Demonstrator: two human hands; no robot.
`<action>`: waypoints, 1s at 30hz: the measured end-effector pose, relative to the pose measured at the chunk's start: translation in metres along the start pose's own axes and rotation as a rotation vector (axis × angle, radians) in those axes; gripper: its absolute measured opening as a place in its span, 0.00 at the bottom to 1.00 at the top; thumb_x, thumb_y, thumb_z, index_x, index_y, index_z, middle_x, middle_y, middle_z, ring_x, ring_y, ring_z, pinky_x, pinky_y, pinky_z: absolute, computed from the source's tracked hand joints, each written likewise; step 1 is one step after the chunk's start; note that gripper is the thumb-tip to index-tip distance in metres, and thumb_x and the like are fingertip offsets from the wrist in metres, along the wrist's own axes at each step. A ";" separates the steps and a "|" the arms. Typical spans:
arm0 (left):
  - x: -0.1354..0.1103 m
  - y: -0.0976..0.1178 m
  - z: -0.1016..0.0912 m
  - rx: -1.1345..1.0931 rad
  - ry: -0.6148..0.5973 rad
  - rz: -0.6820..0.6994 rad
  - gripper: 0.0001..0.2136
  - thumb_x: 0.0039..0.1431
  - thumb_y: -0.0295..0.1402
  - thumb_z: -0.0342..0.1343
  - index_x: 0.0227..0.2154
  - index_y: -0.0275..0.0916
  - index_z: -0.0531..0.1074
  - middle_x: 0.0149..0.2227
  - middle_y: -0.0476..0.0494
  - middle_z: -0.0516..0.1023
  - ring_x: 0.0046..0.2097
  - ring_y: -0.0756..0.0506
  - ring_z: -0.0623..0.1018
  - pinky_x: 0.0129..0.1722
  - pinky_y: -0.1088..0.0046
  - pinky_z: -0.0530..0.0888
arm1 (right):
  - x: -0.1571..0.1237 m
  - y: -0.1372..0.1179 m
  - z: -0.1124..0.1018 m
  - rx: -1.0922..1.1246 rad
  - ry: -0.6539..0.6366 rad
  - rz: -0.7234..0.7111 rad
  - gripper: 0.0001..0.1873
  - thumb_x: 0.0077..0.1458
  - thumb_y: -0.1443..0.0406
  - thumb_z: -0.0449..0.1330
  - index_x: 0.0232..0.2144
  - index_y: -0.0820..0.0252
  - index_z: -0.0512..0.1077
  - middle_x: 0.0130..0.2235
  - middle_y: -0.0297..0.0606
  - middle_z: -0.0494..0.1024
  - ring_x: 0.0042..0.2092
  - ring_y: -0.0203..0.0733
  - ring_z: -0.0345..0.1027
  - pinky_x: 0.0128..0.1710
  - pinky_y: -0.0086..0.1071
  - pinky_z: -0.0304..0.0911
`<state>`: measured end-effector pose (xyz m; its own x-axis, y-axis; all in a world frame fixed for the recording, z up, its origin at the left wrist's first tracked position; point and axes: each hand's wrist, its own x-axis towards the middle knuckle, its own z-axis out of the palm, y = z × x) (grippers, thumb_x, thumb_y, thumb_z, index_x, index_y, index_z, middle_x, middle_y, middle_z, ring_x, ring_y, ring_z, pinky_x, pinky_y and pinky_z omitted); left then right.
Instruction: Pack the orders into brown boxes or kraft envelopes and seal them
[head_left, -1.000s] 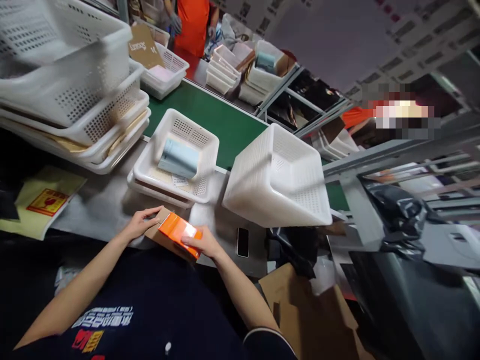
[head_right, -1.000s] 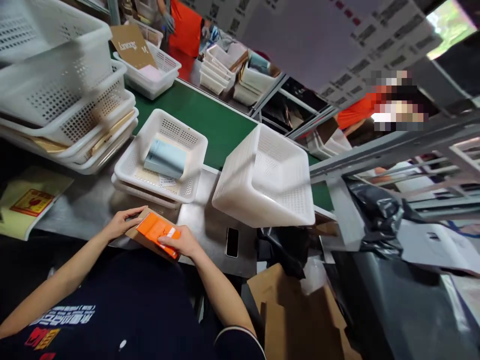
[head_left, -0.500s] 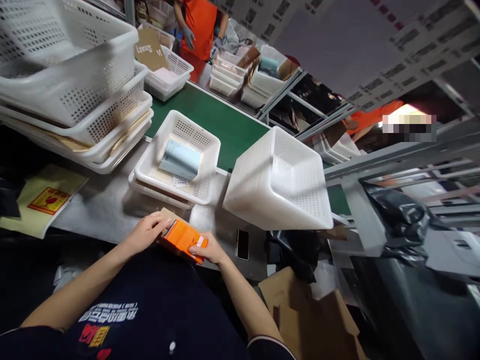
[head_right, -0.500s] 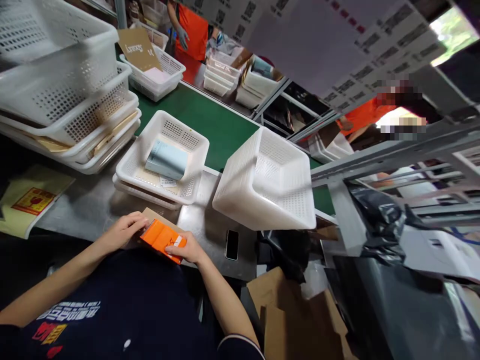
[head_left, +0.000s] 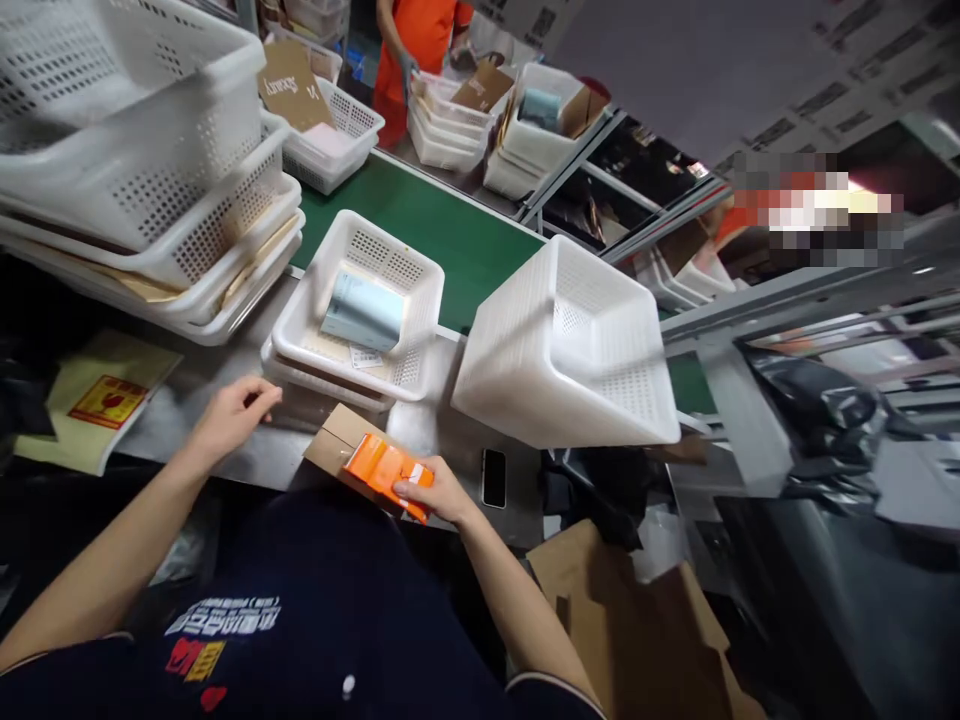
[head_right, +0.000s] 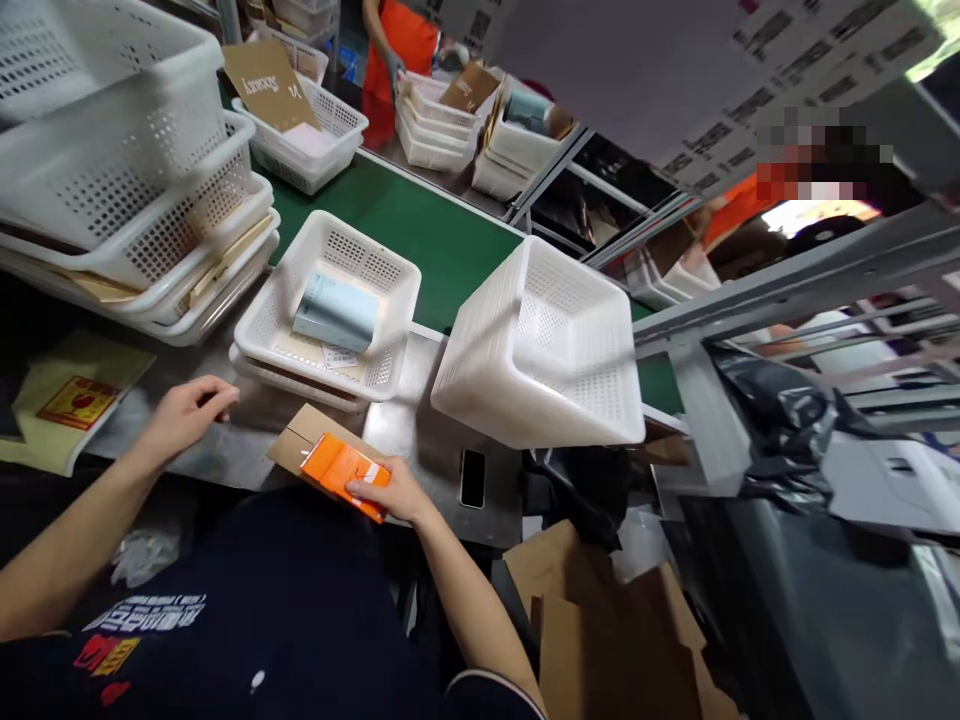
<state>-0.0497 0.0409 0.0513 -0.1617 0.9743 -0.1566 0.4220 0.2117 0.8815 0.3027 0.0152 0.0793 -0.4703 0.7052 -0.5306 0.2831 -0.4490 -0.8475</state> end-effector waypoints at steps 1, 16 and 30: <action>-0.005 0.003 0.007 -0.028 -0.144 -0.036 0.18 0.63 0.51 0.54 0.31 0.41 0.77 0.25 0.45 0.77 0.28 0.43 0.77 0.33 0.65 0.74 | 0.000 0.001 0.001 0.011 0.007 -0.009 0.26 0.42 0.46 0.75 0.28 0.63 0.78 0.23 0.32 0.73 0.24 0.33 0.58 0.24 0.28 0.56; -0.027 0.039 0.079 -0.034 -0.441 0.101 0.21 0.63 0.53 0.50 0.23 0.42 0.66 0.24 0.48 0.71 0.28 0.46 0.71 0.31 0.70 0.66 | 0.000 0.009 0.005 0.063 0.019 -0.001 0.27 0.43 0.46 0.75 0.31 0.64 0.78 0.26 0.32 0.75 0.26 0.33 0.61 0.27 0.29 0.59; 0.044 -0.066 0.023 0.082 -0.181 -0.044 0.22 0.59 0.55 0.57 0.25 0.41 0.71 0.24 0.50 0.69 0.30 0.47 0.67 0.33 0.69 0.66 | 0.020 -0.034 0.011 -0.345 0.087 0.097 0.21 0.50 0.48 0.72 0.31 0.62 0.80 0.27 0.33 0.76 0.29 0.35 0.64 0.26 0.27 0.57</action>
<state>-0.0639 0.0714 -0.0244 -0.0213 0.9604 -0.2779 0.4903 0.2523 0.8343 0.2748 0.0385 0.0972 -0.3587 0.7191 -0.5951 0.5950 -0.3151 -0.7394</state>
